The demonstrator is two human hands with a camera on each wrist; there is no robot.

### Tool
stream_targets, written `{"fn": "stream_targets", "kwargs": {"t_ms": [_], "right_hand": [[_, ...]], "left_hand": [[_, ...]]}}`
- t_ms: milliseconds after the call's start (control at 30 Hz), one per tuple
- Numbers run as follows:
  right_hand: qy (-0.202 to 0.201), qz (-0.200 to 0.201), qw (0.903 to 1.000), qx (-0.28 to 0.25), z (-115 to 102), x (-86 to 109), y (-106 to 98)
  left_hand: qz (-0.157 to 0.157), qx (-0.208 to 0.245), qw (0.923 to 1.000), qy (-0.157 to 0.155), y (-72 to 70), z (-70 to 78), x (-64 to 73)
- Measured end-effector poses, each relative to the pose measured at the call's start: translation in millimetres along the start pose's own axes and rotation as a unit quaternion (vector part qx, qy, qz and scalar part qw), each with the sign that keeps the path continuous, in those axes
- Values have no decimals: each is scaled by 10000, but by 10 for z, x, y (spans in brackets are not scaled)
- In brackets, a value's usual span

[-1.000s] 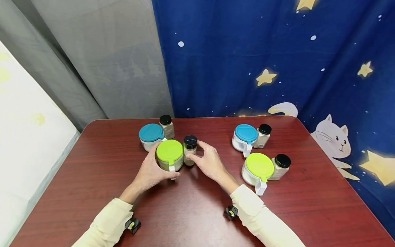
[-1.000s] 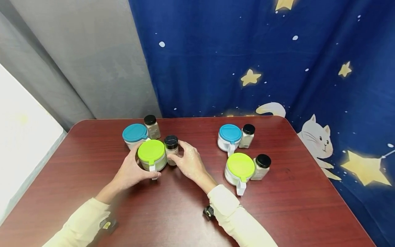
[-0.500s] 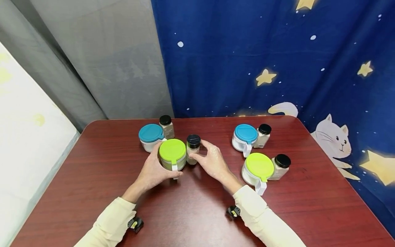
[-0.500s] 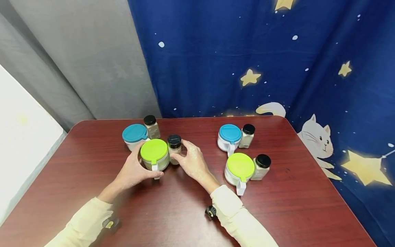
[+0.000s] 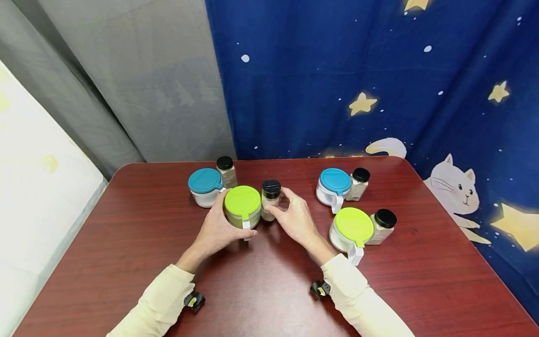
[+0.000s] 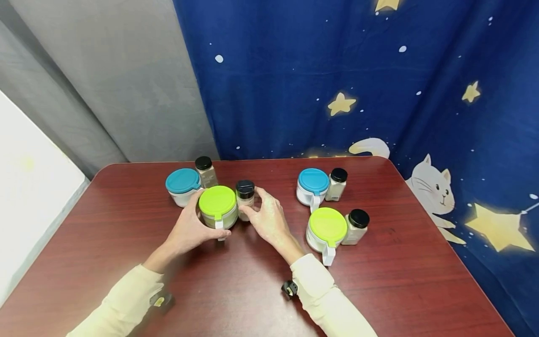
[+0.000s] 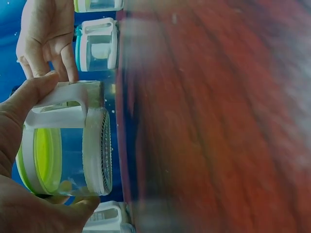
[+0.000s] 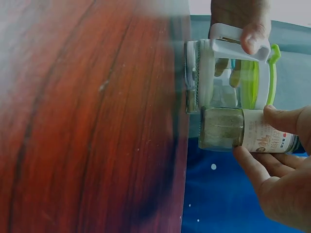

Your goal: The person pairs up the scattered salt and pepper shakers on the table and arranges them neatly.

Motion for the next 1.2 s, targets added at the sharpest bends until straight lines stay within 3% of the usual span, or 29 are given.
{"fn": "stream_targets", "kwargs": {"t_ms": [367,633,767,1200], "right_hand": [[229,475,9986,6,104,-51,-142],[512,612,9968,6,218,-88,-116],[526,736,9959,-17,264,-102,-111],[637,1039,9913,-492,337,-230,-155]], "left_hand": [[-1,63,10000,37,180,60,-150],[-17,43,9999,-123,279,15,-248],[-10,168,9998,-45,327,19,-296],[137,134,9998,87,484,81,-437]]}}
Point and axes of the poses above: each hand's wrist, its own x-axis away from the middle knuckle, its own y-axis out of the palm, z = x × y, the point moved 6 cm from there along -x, towards the middle knuckle, and after that the axes turned 7 degrees about z, right-handed, at the moved point
